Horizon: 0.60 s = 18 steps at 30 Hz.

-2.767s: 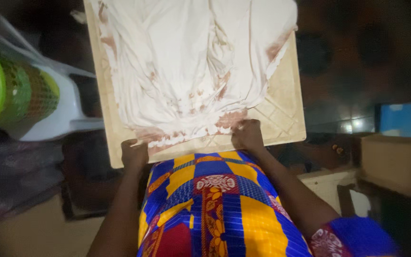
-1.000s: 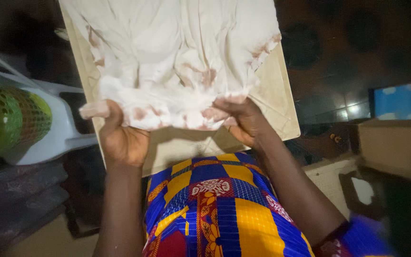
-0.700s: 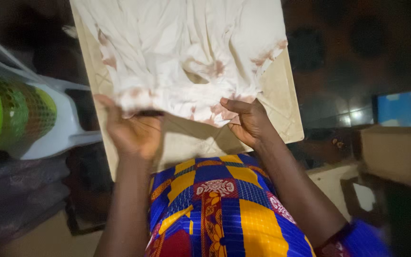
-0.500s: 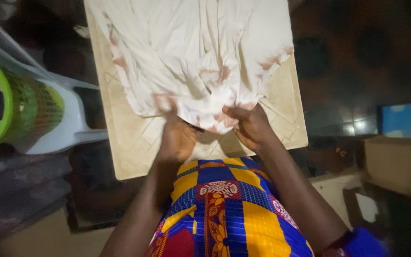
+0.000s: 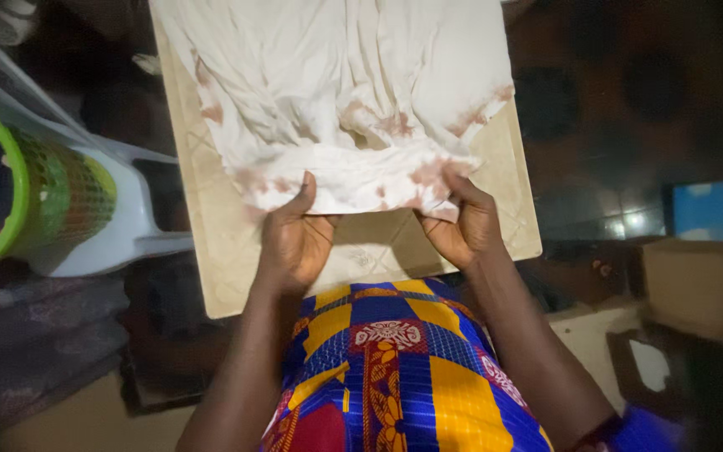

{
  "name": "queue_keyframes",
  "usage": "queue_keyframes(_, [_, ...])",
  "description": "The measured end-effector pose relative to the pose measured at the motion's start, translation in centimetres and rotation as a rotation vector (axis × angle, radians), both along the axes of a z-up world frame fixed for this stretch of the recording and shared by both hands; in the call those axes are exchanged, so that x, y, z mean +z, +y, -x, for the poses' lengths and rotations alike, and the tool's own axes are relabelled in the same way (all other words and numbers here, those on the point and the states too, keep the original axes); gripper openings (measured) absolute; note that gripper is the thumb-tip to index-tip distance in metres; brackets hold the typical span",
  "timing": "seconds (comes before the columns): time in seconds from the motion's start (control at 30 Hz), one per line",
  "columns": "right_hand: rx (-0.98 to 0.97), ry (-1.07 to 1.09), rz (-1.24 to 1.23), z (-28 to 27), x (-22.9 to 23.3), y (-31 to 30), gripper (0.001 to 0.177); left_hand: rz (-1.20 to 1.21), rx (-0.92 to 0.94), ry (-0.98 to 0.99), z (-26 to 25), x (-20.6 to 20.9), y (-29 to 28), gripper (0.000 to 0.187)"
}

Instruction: The person takes a white cloth with brown patterns from a basket, spreads it out on a table, and folds it by hand.

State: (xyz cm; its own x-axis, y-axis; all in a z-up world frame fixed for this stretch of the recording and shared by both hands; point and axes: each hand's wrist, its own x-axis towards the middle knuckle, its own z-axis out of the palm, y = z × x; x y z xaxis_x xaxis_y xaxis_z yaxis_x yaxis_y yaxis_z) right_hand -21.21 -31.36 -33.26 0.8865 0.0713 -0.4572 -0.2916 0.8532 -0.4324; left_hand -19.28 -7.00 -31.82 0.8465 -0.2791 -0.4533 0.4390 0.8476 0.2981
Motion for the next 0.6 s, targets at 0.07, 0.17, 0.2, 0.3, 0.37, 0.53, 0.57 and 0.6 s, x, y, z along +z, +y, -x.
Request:
queue_keyframes(0.07, [-0.064,0.002,-0.134,0.4,-0.5,0.1,0.049,0.015,0.009,-0.025,0.2,0.3,-0.5,0.039])
queue_keyframes(0.17, [-0.027,-0.134,-0.292,1.5,-2.0,1.5,0.068,0.031,0.029,-0.037,0.7,0.5,-1.2,0.039])
queue_keyframes(0.2, [0.120,-0.267,-0.338,2.0,-2.3,2.4,0.061,0.029,0.040,-0.024,1.0,0.5,-1.3,0.039])
queue_keyframes(0.3, [0.298,-0.299,-0.218,2.7,-1.4,4.5,0.062,-0.041,0.068,-0.007,1.3,0.4,-1.5,0.040])
queue_keyframes(0.37, [0.327,-0.203,-0.046,2.3,-0.3,5.3,0.077,-0.026,0.037,-0.045,1.5,0.3,-1.6,0.042])
queue_keyframes(0.53, [0.093,0.184,0.016,1.0,-1.5,5.3,0.051,-0.048,0.004,-0.026,2.8,-0.6,-2.0,0.046])
queue_keyframes(0.57, [0.092,0.183,0.016,1.0,-2.0,5.1,0.051,-0.079,0.014,-0.019,2.9,-0.8,-1.9,0.046])
queue_keyframes(0.6, [0.061,0.174,0.008,1.0,-2.4,4.6,0.047,-0.110,0.026,-0.013,2.9,-0.9,-1.8,0.046])
